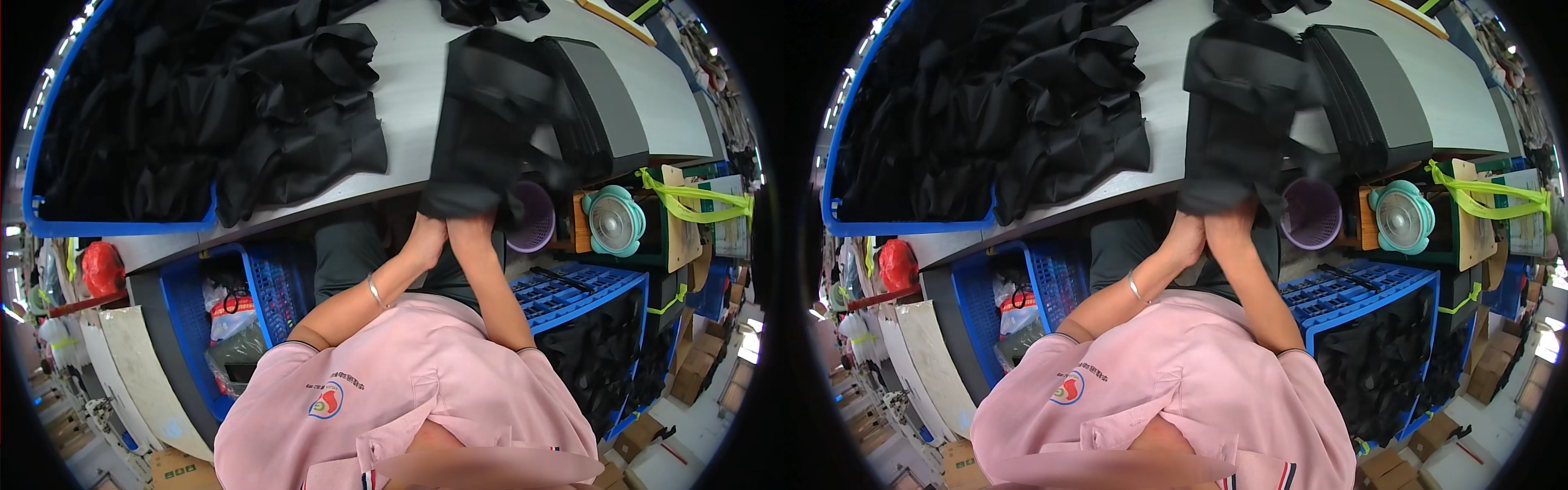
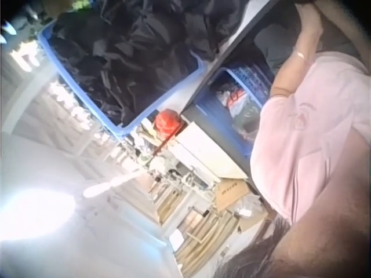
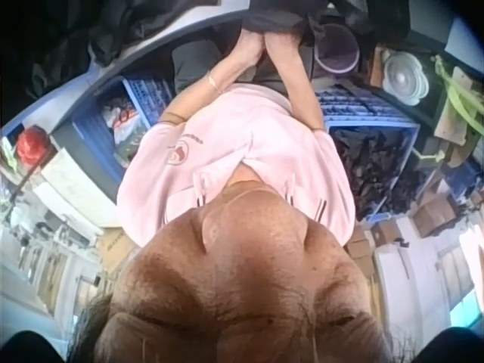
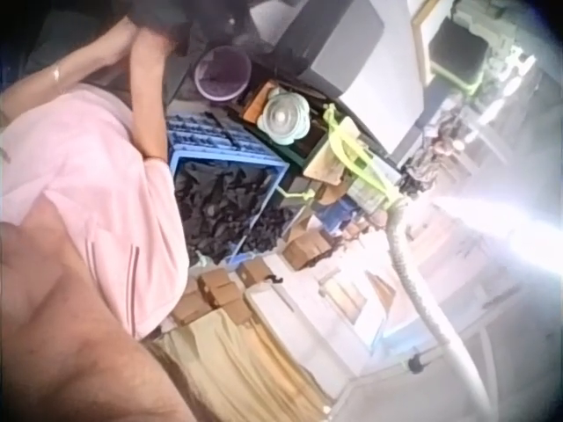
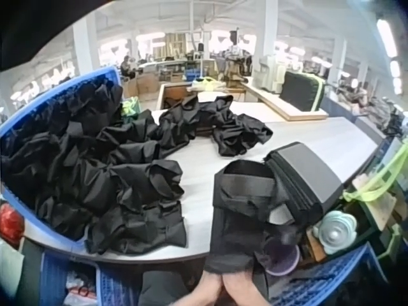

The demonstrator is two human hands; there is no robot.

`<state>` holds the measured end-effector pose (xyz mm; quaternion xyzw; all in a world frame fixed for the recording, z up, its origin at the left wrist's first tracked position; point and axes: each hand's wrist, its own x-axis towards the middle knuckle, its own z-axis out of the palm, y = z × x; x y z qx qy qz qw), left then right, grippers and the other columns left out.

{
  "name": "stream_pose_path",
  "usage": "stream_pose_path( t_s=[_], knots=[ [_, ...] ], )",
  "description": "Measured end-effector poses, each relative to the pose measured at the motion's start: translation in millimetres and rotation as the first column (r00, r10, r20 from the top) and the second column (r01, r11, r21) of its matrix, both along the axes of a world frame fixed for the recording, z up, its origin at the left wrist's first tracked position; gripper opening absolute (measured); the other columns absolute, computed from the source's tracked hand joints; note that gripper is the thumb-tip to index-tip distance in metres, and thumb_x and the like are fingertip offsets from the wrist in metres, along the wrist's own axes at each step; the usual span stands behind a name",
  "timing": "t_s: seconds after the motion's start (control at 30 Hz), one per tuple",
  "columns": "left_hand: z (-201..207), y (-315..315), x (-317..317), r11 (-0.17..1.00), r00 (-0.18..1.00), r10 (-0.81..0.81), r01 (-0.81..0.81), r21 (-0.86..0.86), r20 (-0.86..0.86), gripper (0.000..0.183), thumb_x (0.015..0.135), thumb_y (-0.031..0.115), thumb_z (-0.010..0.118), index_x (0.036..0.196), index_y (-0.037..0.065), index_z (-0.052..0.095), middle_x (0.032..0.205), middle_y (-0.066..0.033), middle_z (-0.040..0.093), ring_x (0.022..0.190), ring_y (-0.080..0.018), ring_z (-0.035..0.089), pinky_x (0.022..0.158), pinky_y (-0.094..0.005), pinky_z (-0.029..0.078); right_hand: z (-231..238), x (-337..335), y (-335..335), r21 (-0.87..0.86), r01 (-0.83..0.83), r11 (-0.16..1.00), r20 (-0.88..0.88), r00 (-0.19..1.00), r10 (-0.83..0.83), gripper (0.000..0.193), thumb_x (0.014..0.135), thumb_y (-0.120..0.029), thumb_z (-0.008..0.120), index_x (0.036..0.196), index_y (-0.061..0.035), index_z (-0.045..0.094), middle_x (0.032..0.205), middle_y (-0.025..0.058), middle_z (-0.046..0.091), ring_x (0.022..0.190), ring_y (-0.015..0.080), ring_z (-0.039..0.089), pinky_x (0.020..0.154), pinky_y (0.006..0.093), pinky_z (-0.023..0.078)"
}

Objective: Folding and stacking black fabric components at a production workstation.

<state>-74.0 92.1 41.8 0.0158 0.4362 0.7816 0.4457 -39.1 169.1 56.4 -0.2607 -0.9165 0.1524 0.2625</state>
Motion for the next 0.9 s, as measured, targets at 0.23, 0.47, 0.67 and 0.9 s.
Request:
stream_pose_path(
  t_s=[0.23, 0.47, 0.67, 0.9],
  knots=[
    [-21, -10, -9, 0.983, 0.985, -0.174, 0.173, -0.067, -0.004, 0.016, 0.096, 0.009, 0.053, 0.098, 0.002, 0.067, 0.085, -0.0021, 0.065, 0.075, -0.0123, 0.063, 0.069, -0.0293, 0.053, 26, -9, 11, -0.156, 0.002, 0.988, 0.519, 0.851, 0.080, 0.016, 0.091, -0.013, 0.057, 0.100, -0.0016, 0.064, 0.092, 0.0203, 0.062, 0.092, 0.0404, 0.061, 0.084, 0.0459, 0.051],
    [6, -33, -19, 0.897, 0.596, 0.053, -0.381, -0.224, -0.801, 0.058, 0.087, 0.013, 0.071, 0.138, 0.003, 0.048, 0.129, -0.0135, 0.055, 0.104, -0.0255, 0.056, 0.091, -0.0339, 0.047, -14, 15, -10, -0.057, -0.139, 0.989, 0.356, 0.922, 0.151, 0.017, 0.095, -0.016, 0.056, 0.107, -0.0064, 0.063, 0.094, 0.0145, 0.061, 0.090, 0.0331, 0.063, 0.080, 0.0413, 0.053],
    [20, -51, -23, 0.939, 0.410, -0.035, -0.298, -0.170, -0.911, 0.020, 0.088, 0.002, 0.065, 0.107, 0.005, 0.070, 0.093, -0.0085, 0.067, 0.084, -0.0244, 0.061, 0.078, -0.0331, 0.050, -47, 27, 6, 0.015, -0.236, 0.972, 0.052, 0.971, 0.235, 0.018, 0.088, -0.017, 0.061, 0.101, -0.0064, 0.068, 0.103, 0.0105, 0.066, 0.092, 0.0333, 0.062, 0.090, 0.0477, 0.047],
    [19, -69, -31, 0.981, 0.846, 0.081, -0.162, -0.110, -0.527, 0.036, 0.098, 0.019, 0.064, 0.126, -0.003, 0.058, 0.105, -0.0019, 0.063, 0.087, -0.0055, 0.056, 0.077, -0.0220, 0.047, 6, 44, -10, 0.046, -0.143, 0.989, 0.400, 0.910, 0.113, 0.026, 0.081, -0.017, 0.065, 0.104, -0.0051, 0.071, 0.099, 0.0151, 0.066, 0.092, 0.0337, 0.061, 0.095, 0.0475, 0.046]
  ],
)
